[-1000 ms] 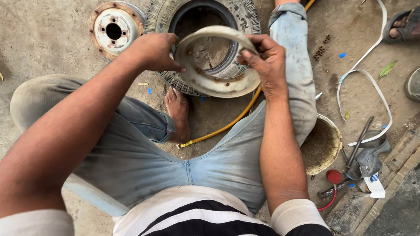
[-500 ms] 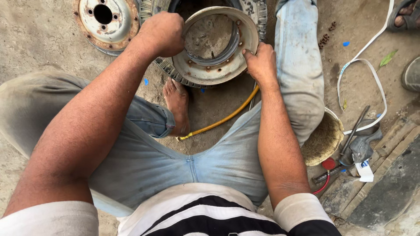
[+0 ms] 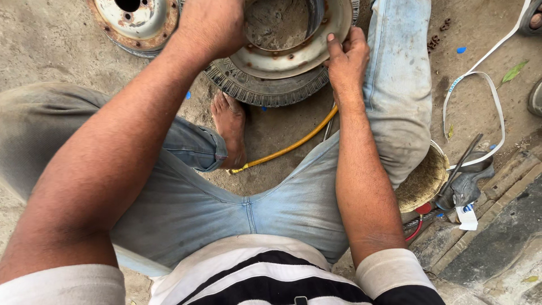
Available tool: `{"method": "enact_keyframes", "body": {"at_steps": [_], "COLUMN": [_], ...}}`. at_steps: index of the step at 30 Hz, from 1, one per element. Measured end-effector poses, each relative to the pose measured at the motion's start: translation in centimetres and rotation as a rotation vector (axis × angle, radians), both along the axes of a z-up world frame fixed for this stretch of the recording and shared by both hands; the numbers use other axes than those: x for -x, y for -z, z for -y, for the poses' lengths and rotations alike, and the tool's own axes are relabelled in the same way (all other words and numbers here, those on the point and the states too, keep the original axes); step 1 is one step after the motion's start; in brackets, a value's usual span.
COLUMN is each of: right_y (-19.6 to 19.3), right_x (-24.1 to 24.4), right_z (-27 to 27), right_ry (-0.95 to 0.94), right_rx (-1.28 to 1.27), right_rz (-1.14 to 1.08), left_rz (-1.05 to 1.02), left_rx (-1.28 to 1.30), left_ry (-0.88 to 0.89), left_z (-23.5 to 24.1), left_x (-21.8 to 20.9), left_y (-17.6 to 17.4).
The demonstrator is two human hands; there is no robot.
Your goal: The person inserts an inner tube into a tire, inflates it using an air hose, and then mounts the tire onto a metal rim. They proceed to secure the rim onto the tire using bolts and a wrench.
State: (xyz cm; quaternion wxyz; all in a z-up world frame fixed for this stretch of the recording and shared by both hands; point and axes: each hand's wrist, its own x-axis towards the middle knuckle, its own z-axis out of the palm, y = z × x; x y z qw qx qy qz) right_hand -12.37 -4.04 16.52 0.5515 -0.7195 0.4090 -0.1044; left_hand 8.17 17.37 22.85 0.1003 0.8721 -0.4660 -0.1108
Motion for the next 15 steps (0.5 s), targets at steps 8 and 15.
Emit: {"method": "enact_keyframes", "body": {"at_steps": [8,15], "right_y": [0.6,1.3], "right_x": [-0.2,0.2], "right_z": [-1.1,-1.1], "right_ry": [-0.074,-0.127], "right_rx": [-0.114,-0.158], "right_rz": [0.033,0.107], "left_rz": [0.165,0.114], "left_rx": [-0.081,-0.076], "left_ry": [0.043,0.033], "left_z": [-0.8,-0.8], "left_x": [-0.2,-0.6], "left_y": [0.3,-0.4]}}
